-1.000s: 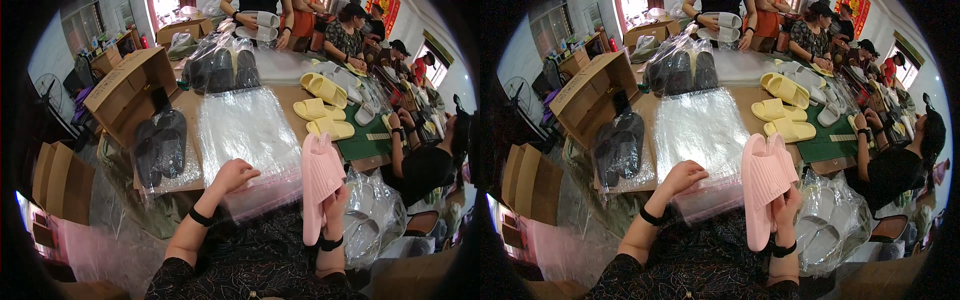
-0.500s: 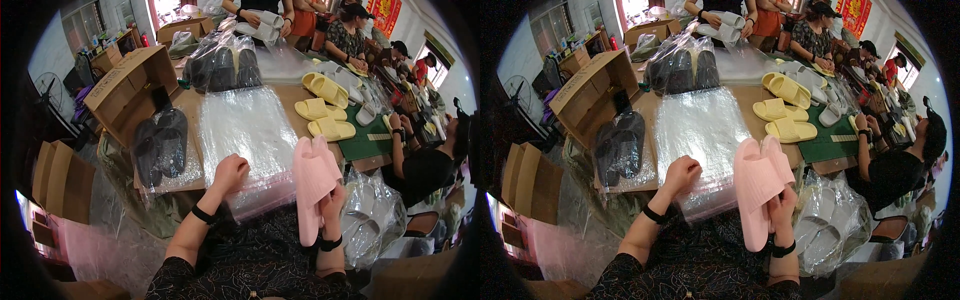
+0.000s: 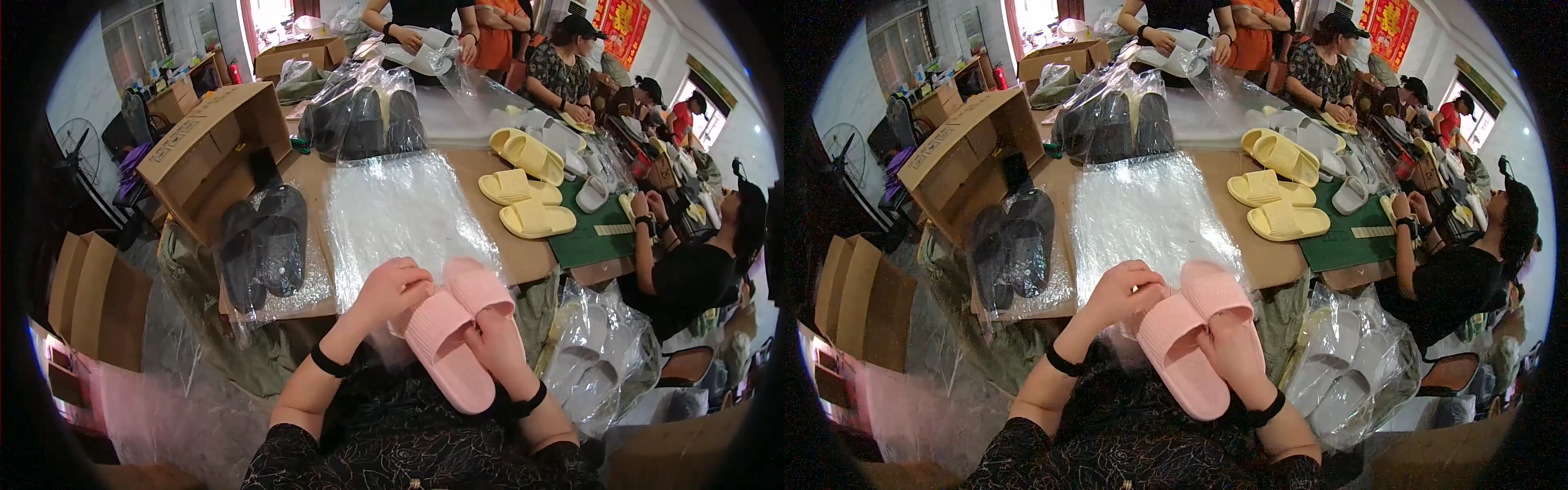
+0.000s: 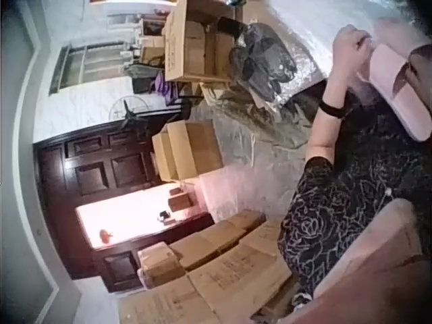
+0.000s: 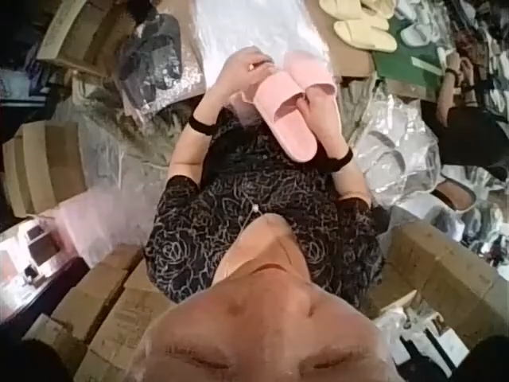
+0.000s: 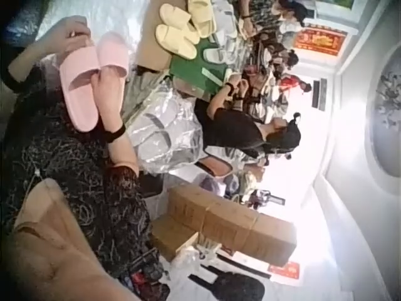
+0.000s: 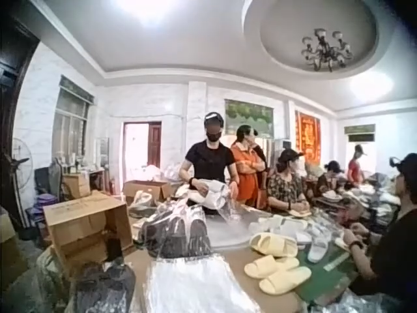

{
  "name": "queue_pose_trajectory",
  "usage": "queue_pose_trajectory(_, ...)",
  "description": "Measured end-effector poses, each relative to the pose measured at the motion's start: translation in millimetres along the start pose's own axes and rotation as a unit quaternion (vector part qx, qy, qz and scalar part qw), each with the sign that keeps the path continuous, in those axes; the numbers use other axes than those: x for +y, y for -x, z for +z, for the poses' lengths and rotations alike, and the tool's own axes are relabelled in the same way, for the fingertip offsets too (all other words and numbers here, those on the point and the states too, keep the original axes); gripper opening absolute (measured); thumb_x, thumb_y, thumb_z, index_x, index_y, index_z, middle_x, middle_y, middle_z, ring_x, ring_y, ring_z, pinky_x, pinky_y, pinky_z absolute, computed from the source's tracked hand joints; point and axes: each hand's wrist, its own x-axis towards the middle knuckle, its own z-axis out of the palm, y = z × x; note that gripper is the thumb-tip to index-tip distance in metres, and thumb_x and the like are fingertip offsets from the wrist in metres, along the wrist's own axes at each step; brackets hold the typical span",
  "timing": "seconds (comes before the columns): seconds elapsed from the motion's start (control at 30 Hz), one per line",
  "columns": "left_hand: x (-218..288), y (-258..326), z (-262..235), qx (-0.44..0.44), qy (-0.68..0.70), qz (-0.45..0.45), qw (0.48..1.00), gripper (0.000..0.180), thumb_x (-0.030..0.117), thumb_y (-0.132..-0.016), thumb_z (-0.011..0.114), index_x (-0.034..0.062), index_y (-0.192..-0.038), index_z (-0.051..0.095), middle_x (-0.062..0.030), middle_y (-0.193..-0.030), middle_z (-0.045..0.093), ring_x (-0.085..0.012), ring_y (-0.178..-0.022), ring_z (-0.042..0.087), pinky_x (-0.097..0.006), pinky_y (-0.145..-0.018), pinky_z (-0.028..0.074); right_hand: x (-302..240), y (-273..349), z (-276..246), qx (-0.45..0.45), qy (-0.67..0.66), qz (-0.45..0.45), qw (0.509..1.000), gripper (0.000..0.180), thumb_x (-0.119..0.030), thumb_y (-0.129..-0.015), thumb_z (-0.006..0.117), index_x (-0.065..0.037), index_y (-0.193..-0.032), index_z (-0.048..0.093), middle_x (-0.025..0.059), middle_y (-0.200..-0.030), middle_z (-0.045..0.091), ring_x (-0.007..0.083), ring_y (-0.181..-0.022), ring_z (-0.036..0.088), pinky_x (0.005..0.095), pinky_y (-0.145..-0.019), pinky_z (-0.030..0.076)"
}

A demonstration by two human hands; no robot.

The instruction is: Packing pairs of slippers into plastic bags and placing them into boxes or larger bags.

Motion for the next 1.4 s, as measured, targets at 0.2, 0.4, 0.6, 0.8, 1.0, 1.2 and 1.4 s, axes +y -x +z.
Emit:
queue_pose_trajectory(0.2,30.2,3.3,-1.7,-0.018,-0.024,0.142,0.989,0.011,0.011,-0.081,0.069,0.0064,-0.09,0.071,-0.0076,-0.087,0.065,-0.0264,-0.086,0.06,-0.036,-0.077,0.049,13.4,-42.0,36.2,0.046,-0.005,-0.002,0.999,0.02,-0.015,-0.083,0.06,0.004,-0.086,0.057,0.0238,-0.079,0.059,0.0414,-0.077,0.059,0.0484,-0.068,0.046)
queue_pose_trajectory(0.4,40.1,15.6,-17.3,-0.051,0.028,0.175,0.983,0.008,0.009,-0.083,0.068,0.0053,-0.09,0.069,-0.0076,-0.084,0.063,-0.0254,-0.083,0.059,-0.036,-0.077,0.047,4.7,-116.4,68.1,0.054,0.005,0.021,0.998,0.024,-0.022,-0.088,0.057,0.002,-0.088,0.057,0.024,-0.082,0.061,0.041,-0.08,0.061,0.0489,-0.072,0.048)
queue_pose_trajectory(0.6,36.5,37.8,-37.1,-0.081,-0.005,0.115,0.99,0.009,0.011,-0.082,0.069,0.0057,-0.09,0.07,-0.0078,-0.084,0.065,-0.0252,-0.08,0.06,-0.034,-0.073,0.047,14.4,-158.5,107.9,0.111,-0.067,0.082,0.988,0.03,-0.028,-0.089,0.06,0.001,-0.096,0.056,0.0234,-0.096,0.06,0.0408,-0.089,0.059,0.0482,-0.079,0.047)
queue_pose_trajectory(0.8,12.5,28.8,-45.8,-0.042,-0.004,-0.067,0.997,0.023,0.022,-0.084,0.068,0.002,-0.095,0.071,-0.013,-0.086,0.067,-0.0262,-0.079,0.064,-0.035,-0.071,0.05,-2.3,-67.3,84.2,0.122,-0.039,-0.151,0.98,0.051,-0.038,-0.081,0.07,0.002,-0.111,0.058,0.0159,-0.089,0.059,0.0356,-0.082,0.056,0.0411,-0.075,0.048)
queue_pose_trajectory(1.0,-23.5,-30.0,-19.3,0.101,-0.109,-0.143,0.979,0.04,0.041,-0.083,0.067,0.002,-0.091,0.072,-0.0177,-0.083,0.068,-0.0318,-0.075,0.066,-0.04,-0.068,0.05,-15.8,-19.1,-31.4,-0.128,-0.433,0.038,0.892,0.014,-0.012,-0.091,0.063,-0.001,-0.088,0.071,0.0028,-0.08,0.069,0.0079,-0.072,0.061,0.0224,-0.066,0.047)
queue_pose_trajectory(1.2,-33.4,-86.8,35.8,0.073,-0.271,-0.21,0.936,0.051,0.054,-0.08,0.066,0.0036,-0.078,0.07,-0.0174,-0.076,0.067,-0.0319,-0.073,0.067,-0.043,-0.068,0.052,84.2,-61.2,37.4,0.174,-0.139,0.105,0.969,0.03,-0.022,-0.094,0.055,-0.001,-0.113,0.063,0.0168,-0.087,0.069,0.029,-0.081,0.066,0.0361,-0.072,0.05)
queue_pose_trajectory(1.4,-54.3,-100.7,73.2,0.117,-0.338,-0.251,0.899,0.044,0.044,-0.086,0.063,0.001,-0.092,0.069,-0.0178,-0.093,0.067,-0.0305,-0.08,0.069,-0.038,-0.069,0.056,62.9,-56.5,53.4,0.122,-0.056,0.168,0.977,0.037,-0.027,-0.095,0.049,-0.003,-0.122,0.058,0.0244,-0.092,0.066,0.0376,-0.089,0.065,0.0419,-0.078,0.05)
